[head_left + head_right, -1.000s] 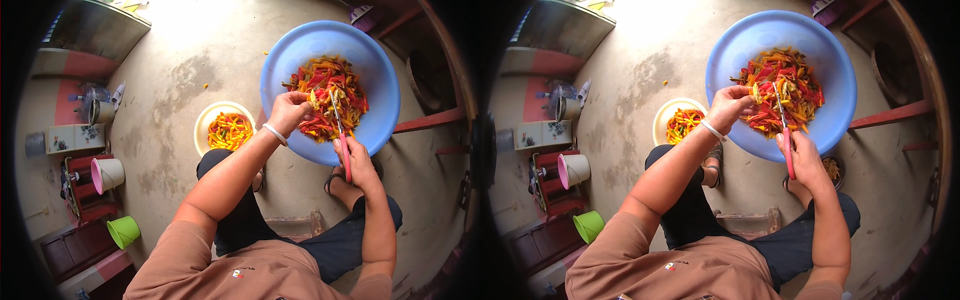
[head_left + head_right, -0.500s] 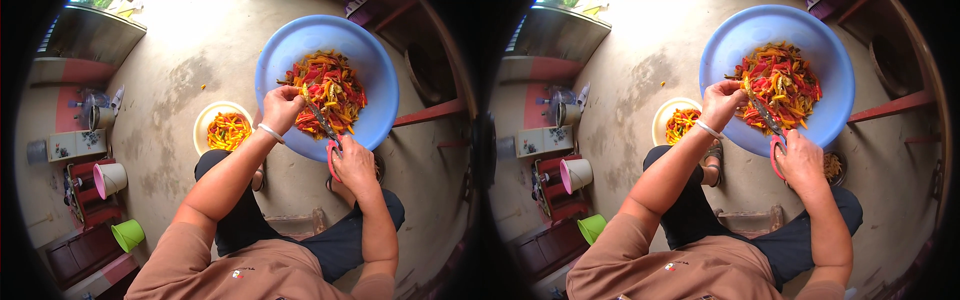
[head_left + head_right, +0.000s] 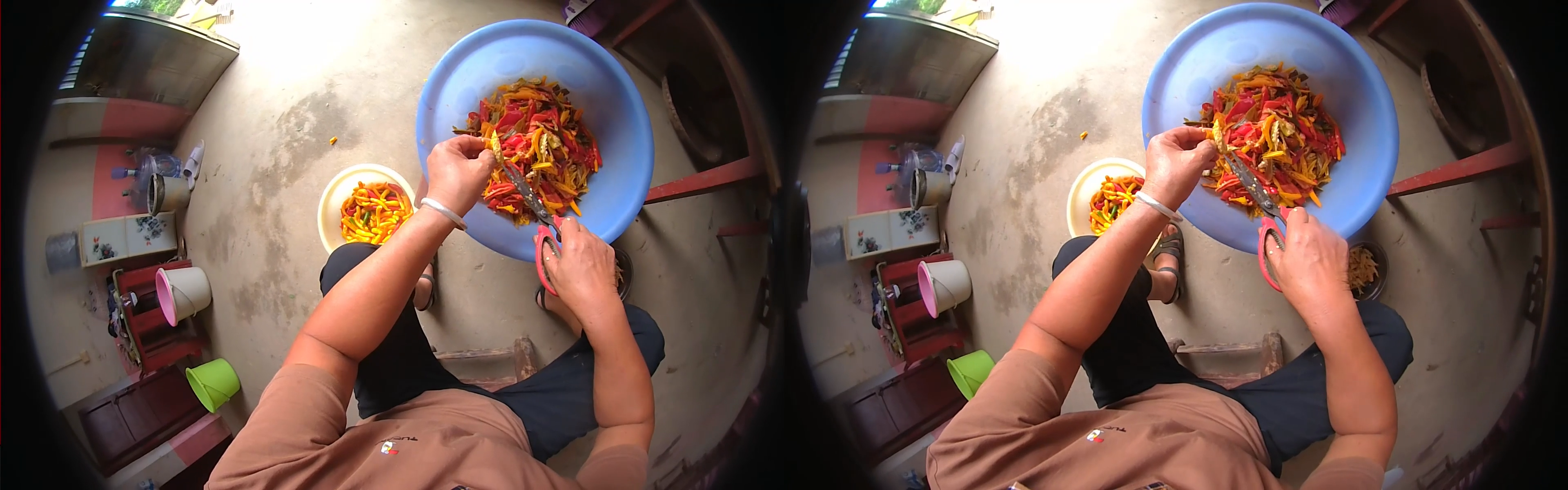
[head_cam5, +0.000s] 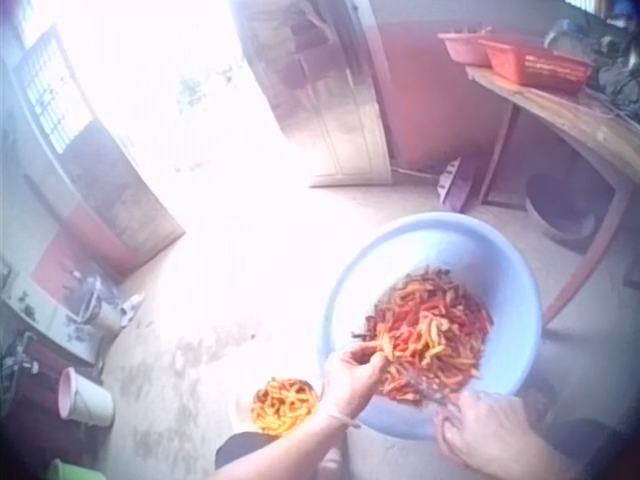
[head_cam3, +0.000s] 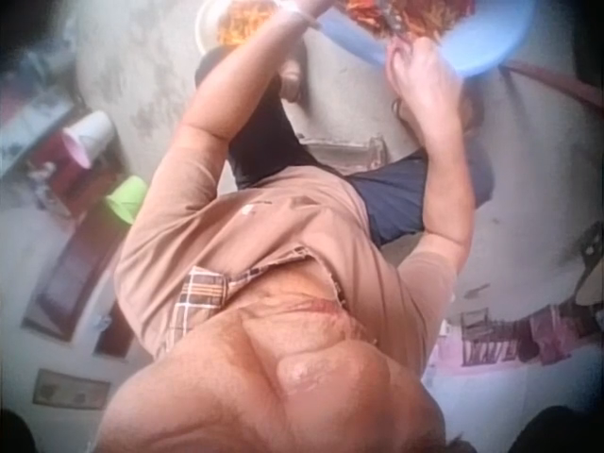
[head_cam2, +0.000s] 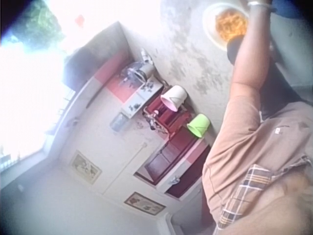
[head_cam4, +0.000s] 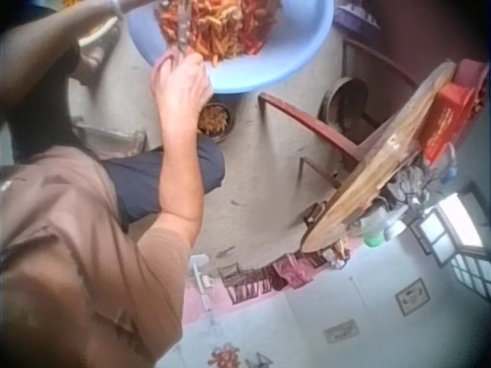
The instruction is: Cutting peppers with scissors into a bowl.
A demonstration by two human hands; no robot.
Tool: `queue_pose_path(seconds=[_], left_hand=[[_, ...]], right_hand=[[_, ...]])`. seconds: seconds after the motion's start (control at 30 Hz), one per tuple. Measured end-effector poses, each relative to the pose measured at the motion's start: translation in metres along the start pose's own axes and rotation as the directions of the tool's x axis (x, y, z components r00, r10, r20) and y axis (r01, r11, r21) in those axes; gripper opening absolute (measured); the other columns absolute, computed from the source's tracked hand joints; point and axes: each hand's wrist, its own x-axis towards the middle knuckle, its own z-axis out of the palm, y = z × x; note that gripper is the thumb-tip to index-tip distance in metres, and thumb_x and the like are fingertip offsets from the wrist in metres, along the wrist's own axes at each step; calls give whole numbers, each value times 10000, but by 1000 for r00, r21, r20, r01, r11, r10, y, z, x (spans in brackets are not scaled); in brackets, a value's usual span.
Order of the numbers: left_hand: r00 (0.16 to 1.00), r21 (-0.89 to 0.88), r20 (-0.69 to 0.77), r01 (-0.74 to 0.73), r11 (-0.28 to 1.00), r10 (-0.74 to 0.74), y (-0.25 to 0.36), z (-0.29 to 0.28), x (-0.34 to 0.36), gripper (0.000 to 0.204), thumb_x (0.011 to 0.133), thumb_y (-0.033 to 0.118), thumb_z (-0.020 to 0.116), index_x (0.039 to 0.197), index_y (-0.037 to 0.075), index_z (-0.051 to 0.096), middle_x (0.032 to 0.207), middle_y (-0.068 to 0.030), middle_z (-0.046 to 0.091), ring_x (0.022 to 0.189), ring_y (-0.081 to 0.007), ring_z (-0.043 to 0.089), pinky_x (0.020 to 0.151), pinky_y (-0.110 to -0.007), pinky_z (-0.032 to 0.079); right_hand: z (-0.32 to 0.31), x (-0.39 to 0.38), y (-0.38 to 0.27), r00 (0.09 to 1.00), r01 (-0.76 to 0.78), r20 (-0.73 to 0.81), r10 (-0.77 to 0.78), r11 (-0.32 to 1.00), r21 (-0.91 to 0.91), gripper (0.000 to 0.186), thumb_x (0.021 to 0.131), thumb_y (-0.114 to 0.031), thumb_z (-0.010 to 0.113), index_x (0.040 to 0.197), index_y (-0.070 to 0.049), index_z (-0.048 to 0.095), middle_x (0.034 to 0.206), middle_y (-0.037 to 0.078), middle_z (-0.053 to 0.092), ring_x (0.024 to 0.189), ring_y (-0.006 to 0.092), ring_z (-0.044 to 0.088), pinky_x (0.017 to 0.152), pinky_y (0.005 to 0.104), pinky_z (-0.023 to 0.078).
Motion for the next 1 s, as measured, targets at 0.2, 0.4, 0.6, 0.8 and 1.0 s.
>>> queue_pose_path(seconds=[0.2, 0.4, 0.6, 0.8, 1.0], left_hand=[[998, 84, 8, -57, 995, 56, 3, 3, -4, 223, 768, 83, 634, 913, -85, 660, 768, -94, 684, 676, -114, 636, 625, -242, 514], [997, 171, 13, -79, 982, 78, 12, 3, -10, 224, 770, 89, 639, 909, -87, 657, 755, -96, 683, 670, -113, 635, 624, -238, 518], [987, 38, 158, 28, 999, -34, 5, -1, -5, 172, 792, 65, 639, 885, -78, 654, 746, -99, 674, 658, -128, 648, 609, -246, 539], [921, -254, 259, 356, 899, -291, 8, -2, -5, 180, 788, 17, 637, 927, -98, 627, 801, -133, 657, 648, -162, 655, 606, -238, 568], [897, -323, 292, 420, 848, -333, 7, -7, 0, 185, 778, 4, 639, 937, -89, 621, 794, -118, 644, 654, -163, 659, 601, -241, 578]], right_hand=[[0, 2, 1, 1000, 8, 12, -8, 1000, -13, 318, 797, -252, 675, 933, 8, 551, 817, 188, 637, 751, 361, 625, 667, 445, 493], [3, 3, 3, 999, 6, 40, -5, 1000, -12, 321, 803, -256, 669, 928, 13, 548, 818, 197, 639, 749, 358, 633, 666, 442, 501], [4, 2, 6, 995, 2, 96, 2, 999, -38, 312, 822, -267, 651, 907, 11, 541, 785, 194, 642, 720, 358, 635, 653, 437, 506], [3, 3, 3, 995, 7, 98, -5, 1000, -18, 292, 837, -278, 635, 865, 0, 552, 741, 194, 635, 702, 369, 627, 643, 456, 495], [1, -1, 7, 1000, -16, 15, 16, 1000, -4, 319, 838, -318, 632, 890, -9, 574, 754, 193, 634, 717, 386, 614, 647, 472, 476]])
